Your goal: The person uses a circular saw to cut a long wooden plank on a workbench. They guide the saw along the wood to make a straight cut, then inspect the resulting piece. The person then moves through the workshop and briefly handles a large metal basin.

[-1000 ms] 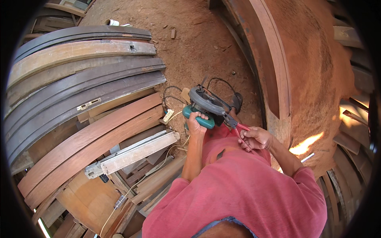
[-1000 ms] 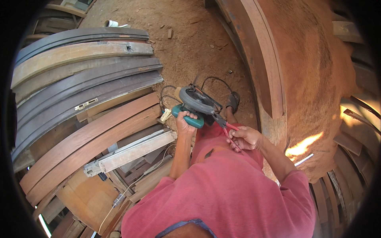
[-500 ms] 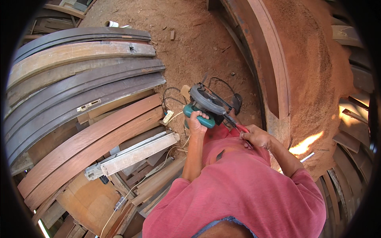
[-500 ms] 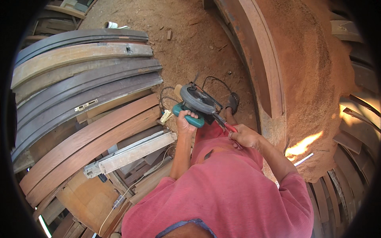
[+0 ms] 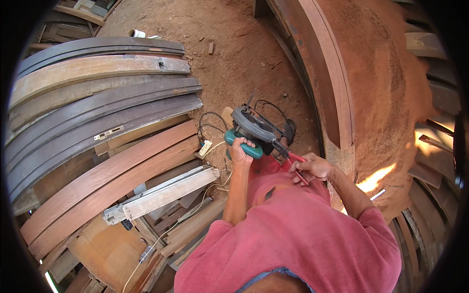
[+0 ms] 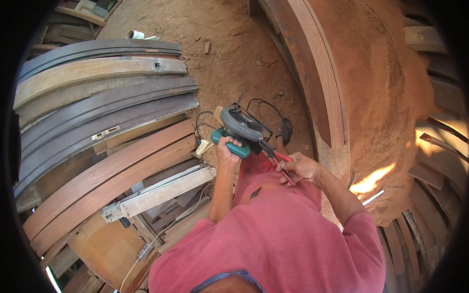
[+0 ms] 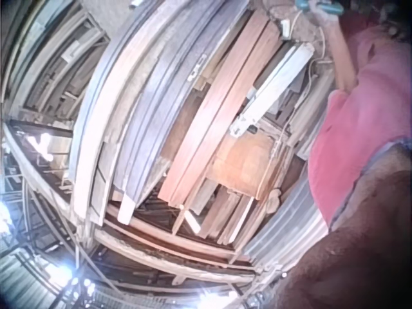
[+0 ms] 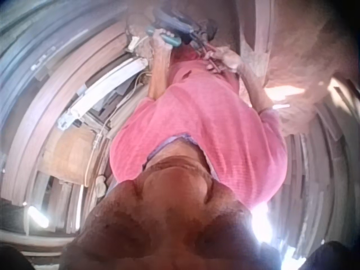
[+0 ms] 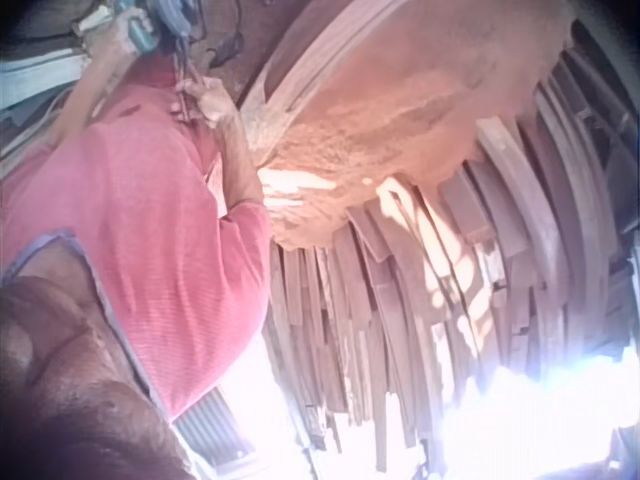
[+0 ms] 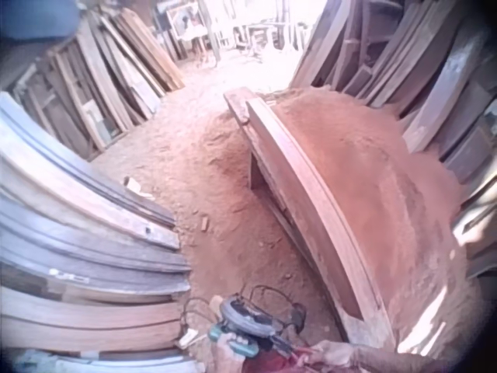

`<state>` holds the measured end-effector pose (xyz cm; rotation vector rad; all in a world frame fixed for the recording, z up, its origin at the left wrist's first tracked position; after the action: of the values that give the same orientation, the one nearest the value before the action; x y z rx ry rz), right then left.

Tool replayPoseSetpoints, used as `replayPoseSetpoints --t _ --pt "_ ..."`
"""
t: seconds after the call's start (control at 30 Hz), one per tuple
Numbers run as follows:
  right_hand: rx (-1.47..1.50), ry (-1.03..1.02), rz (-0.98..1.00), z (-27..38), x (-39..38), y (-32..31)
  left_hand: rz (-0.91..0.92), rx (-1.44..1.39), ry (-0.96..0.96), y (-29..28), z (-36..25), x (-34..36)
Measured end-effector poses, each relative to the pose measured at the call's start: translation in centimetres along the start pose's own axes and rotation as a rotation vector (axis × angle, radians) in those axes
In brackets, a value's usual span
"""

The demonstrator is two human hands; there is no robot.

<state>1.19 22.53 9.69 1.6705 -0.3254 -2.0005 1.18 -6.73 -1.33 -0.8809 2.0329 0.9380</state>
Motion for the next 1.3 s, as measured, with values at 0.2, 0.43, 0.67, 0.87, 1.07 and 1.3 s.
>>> replayPoseSetpoints --t 0.2,0.43,0.67,0.87,1.07,1.3 --pt "-0.368 -0.126 -0.09 0.4 -0.4 0.9 0.006 -0.005 -0.009 -0.3 0.0 -0.2" --pt "0.008 -0.023 0.008 -0.8 0.1 0.8 -0.013 0.029 0.035 0.6 0.4 -1.3" --pt "0.695 -0.014 0.359 -4.6 1.7 0.3 0.003 0.002 0.042 1.0 -0.2 -0.9" --pt "0.143 -0.007 0.005 -1.2 0.1 0.1 0.019 0.09 0.077 1.7 -0.5 -0.8" --pt "-0.19 -0.065 -0.082 -0.6 -0.3 0.7 0.017 0.1 0.065 1.1 -0.1 -0.7" --pt "-0.419 -0.106 -0.135 -0.9 0.1 0.7 -0.001 0.1 0.078 0.2 0.8 -0.5"
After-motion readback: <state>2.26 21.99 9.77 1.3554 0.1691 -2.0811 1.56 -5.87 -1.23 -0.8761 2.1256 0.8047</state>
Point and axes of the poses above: each hand's wrist, its own x-axis towards the middle knuckle, its own y-axis out of the palm, z = x × y, the point moved 1 cm from there along x, towards the middle knuckle, and after that the axes turned 5 degrees about -z, right-handed, at the moved point
